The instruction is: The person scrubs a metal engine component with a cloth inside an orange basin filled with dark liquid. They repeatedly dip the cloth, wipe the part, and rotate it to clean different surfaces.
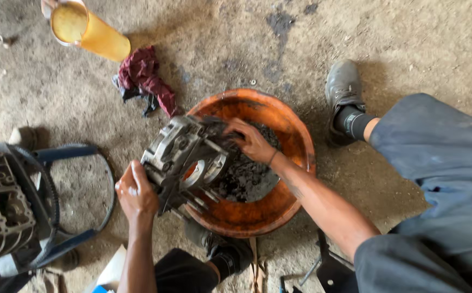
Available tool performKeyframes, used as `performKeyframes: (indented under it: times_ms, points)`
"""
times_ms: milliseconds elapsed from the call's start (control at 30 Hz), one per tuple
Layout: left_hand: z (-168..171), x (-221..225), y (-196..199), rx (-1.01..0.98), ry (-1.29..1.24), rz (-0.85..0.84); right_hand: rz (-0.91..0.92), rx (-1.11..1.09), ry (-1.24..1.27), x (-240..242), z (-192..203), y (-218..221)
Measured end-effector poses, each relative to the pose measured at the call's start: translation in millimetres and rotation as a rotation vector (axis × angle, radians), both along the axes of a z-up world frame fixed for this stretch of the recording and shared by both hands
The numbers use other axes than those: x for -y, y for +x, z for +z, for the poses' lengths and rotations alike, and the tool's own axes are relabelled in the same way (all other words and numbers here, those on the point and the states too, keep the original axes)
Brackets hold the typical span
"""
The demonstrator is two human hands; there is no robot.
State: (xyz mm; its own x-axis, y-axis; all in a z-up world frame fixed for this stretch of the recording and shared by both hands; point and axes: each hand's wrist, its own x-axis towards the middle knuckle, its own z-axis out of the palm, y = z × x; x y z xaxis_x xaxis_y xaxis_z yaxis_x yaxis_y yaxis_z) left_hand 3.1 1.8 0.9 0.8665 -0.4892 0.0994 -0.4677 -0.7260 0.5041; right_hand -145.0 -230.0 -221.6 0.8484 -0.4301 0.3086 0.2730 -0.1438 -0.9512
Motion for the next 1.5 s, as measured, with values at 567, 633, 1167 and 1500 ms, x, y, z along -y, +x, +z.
performKeyframes:
  times_ms: [567, 633, 1167, 1500]
  points:
    - [-18, -3, 7, 0.073, -0.017, 0.033, 0.092, 0.07, 0.239, -13, 79, 1]
    - [-20, -4, 8, 0.065, -0.005, 0.047, 0.037, 0.102, 0.023, -9, 71, 1]
    - [3, 13, -1, -0.014, -0.003, 0.072, 0.015, -0.246, -0.49, 16, 62, 11]
    - [1, 12, -6, -0.003, -0.031, 0.044, 0.181, -0.242, 0.02, 44, 68, 13]
